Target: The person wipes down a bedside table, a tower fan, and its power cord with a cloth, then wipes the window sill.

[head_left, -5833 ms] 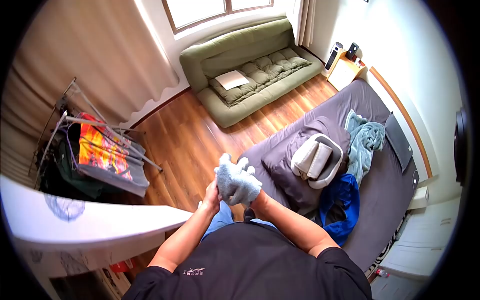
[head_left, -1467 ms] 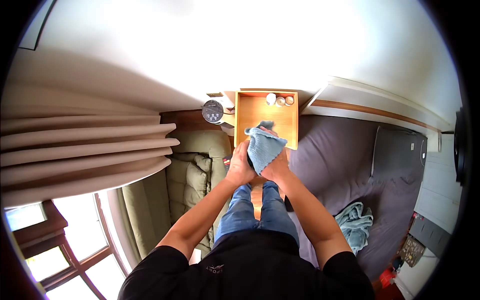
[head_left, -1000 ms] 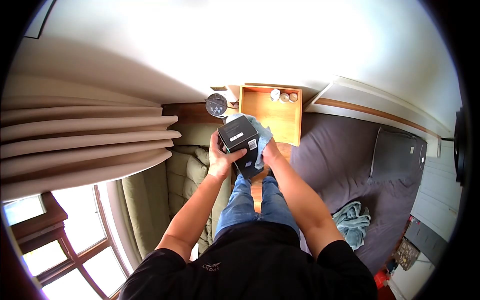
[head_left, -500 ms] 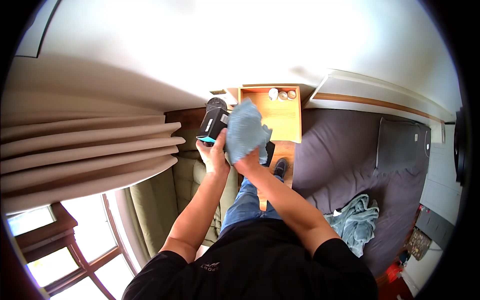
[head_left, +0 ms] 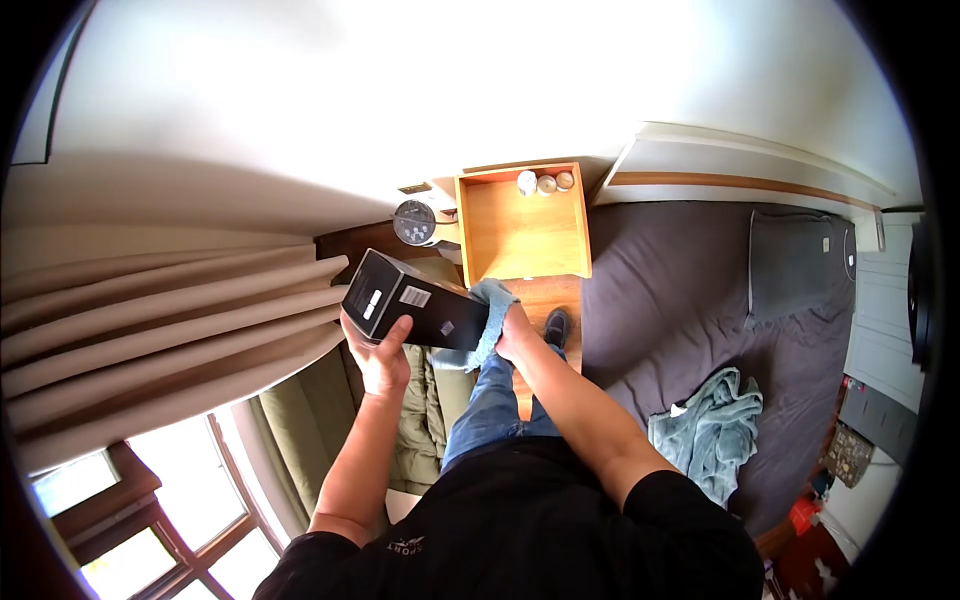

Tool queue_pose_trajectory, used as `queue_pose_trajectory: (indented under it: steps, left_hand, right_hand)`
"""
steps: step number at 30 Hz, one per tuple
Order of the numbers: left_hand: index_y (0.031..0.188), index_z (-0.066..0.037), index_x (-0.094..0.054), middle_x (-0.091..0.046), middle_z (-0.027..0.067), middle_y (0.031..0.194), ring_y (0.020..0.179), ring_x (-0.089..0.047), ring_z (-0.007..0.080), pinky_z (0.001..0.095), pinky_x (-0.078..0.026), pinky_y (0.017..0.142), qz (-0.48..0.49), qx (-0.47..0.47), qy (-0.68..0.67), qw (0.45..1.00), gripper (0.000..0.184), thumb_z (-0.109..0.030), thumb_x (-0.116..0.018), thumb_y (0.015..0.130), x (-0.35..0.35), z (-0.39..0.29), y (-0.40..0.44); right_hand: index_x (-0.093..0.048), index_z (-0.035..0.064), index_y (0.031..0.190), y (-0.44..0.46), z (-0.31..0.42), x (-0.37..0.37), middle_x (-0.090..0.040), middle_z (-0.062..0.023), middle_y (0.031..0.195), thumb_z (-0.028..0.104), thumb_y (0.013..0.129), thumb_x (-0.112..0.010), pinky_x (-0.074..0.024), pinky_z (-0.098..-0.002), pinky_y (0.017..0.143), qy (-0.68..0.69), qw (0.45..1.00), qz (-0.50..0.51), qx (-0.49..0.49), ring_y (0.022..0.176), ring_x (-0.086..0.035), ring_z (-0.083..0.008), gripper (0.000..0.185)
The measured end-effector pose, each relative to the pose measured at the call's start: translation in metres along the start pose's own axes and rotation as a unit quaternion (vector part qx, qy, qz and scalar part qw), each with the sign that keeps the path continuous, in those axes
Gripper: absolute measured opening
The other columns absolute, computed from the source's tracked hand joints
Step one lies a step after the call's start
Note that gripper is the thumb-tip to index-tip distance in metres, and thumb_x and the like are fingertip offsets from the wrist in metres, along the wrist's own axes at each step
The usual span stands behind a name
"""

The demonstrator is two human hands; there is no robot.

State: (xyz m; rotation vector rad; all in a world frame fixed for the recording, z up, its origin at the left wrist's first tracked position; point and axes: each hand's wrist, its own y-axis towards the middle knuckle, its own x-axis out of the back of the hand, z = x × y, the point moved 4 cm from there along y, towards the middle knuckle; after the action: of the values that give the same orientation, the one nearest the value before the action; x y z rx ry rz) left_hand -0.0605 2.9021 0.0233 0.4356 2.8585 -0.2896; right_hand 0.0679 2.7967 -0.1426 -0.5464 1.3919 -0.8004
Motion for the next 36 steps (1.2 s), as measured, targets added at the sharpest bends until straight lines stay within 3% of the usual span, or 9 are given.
queue_pose_trajectory:
  steps: [8,10,15,16,18,20,22,30,36]
  left_hand:
    - [0.139,-0.003,-0.037,-0.058,0.0114,0.121,0.11,-0.061,0.0233,0.0372,-0.051,0.097,0.082,-0.115,0.252,0.957,0.095,-0.001,-0.091,0.06,0.02,-0.002,0.012]
    - [0.139,-0.003,-0.037,-0.059,0.0125,0.122,0.11,-0.062,0.0248,0.0393,-0.052,0.097,0.128,-0.06,0.267,0.953,0.096,0.001,-0.09,0.058,0.029,0.001,0.012]
    - [0.145,-0.003,-0.036,-0.065,0.0135,0.117,0.111,-0.065,0.0264,0.0384,-0.051,0.099,0.202,0.005,0.332,0.921,0.104,-0.002,-0.091,0.056,0.047,0.072,0.02]
    - [0.14,-0.003,-0.042,-0.064,0.0152,0.119,0.113,-0.064,0.0286,0.0399,-0.05,0.1,0.226,0.0,0.352,0.908,0.097,-0.005,-0.092,0.057,0.049,0.091,0.02]
    - [0.135,-0.003,-0.047,-0.061,0.0184,0.125,0.117,-0.062,0.0316,0.0412,-0.049,0.102,0.295,-0.029,0.381,0.876,0.091,-0.006,-0.092,0.056,0.048,0.132,0.026]
    - [0.129,-0.005,-0.052,-0.054,0.0233,0.135,0.13,-0.052,0.039,0.0463,-0.044,0.108,0.333,-0.08,0.359,0.868,0.086,-0.011,-0.093,0.053,0.047,0.174,0.036]
    - [0.13,-0.004,-0.051,-0.041,0.0292,0.148,0.133,-0.049,0.0415,0.046,-0.045,0.106,0.36,-0.076,0.41,0.835,0.089,-0.013,-0.093,0.051,0.046,0.203,0.042]
    - [0.13,-0.01,-0.052,-0.026,0.025,0.162,0.129,-0.046,0.0436,0.0471,-0.038,0.111,0.363,0.02,0.414,0.834,0.089,-0.015,-0.091,0.05,0.055,0.275,0.054]
    - [0.13,-0.01,-0.052,-0.028,0.0241,0.161,0.129,-0.047,0.0451,0.0483,-0.039,0.11,0.356,0.026,0.415,0.837,0.086,-0.015,-0.091,0.053,0.061,0.282,0.06]
  right_hand:
    - [-0.058,0.0054,0.083,0.007,0.01,0.022,-0.057,-0.0101,0.071,0.021,0.099,-0.057,-0.0529,-0.0421,0.053,0.005,0.994,0.087,-0.058,0.059,-0.058,-0.0276,0.022]
    - [-0.063,-0.0001,0.096,0.035,0.034,0.04,-0.068,-0.0185,0.087,0.014,0.094,-0.058,-0.0564,-0.0481,0.067,-0.193,0.97,-0.049,0.142,0.077,-0.069,-0.0348,0.015]
    - [-0.051,0.0027,0.136,0.136,0.082,0.027,-0.066,-0.0275,0.118,0.024,0.093,-0.057,-0.0483,-0.0541,0.096,-0.716,0.659,-0.032,0.23,0.107,-0.063,-0.0439,0.048]
    - [-0.051,0.0027,0.136,0.158,0.08,0.04,-0.066,-0.0275,0.118,0.024,0.093,-0.057,-0.0483,-0.0541,0.096,-0.72,0.654,-0.03,0.23,0.107,-0.063,-0.0439,0.048]
    - [-0.042,0.0058,0.147,0.194,0.075,0.063,-0.05,-0.0283,0.143,0.032,0.093,-0.058,-0.0403,-0.0581,0.104,-0.84,0.409,-0.075,0.349,0.128,-0.05,-0.0436,0.063]
    - [-0.039,0.0077,0.151,0.191,0.07,0.062,-0.029,-0.0242,0.16,0.033,0.092,-0.06,-0.0323,-0.0598,0.112,-0.855,0.415,-0.066,0.304,0.142,-0.036,-0.0427,0.068]
    - [-0.034,0.009,0.155,0.195,0.064,0.067,-0.026,-0.0194,0.163,0.031,0.095,-0.058,-0.0277,-0.0591,0.116,-0.897,0.261,-0.018,0.357,0.147,-0.03,-0.041,0.068]
    - [-0.054,0.0056,0.141,0.263,0.084,0.067,-0.033,-0.0158,0.16,0.013,0.091,-0.056,-0.0333,-0.0494,0.116,-0.864,0.17,-0.004,0.474,0.144,-0.033,-0.0369,0.051]
    - [-0.059,0.0016,0.132,0.312,0.102,0.014,-0.048,-0.0158,0.143,0.007,0.089,-0.053,-0.0415,-0.0463,0.105,-0.816,0.253,-0.071,0.516,0.121,-0.049,-0.0332,0.043]
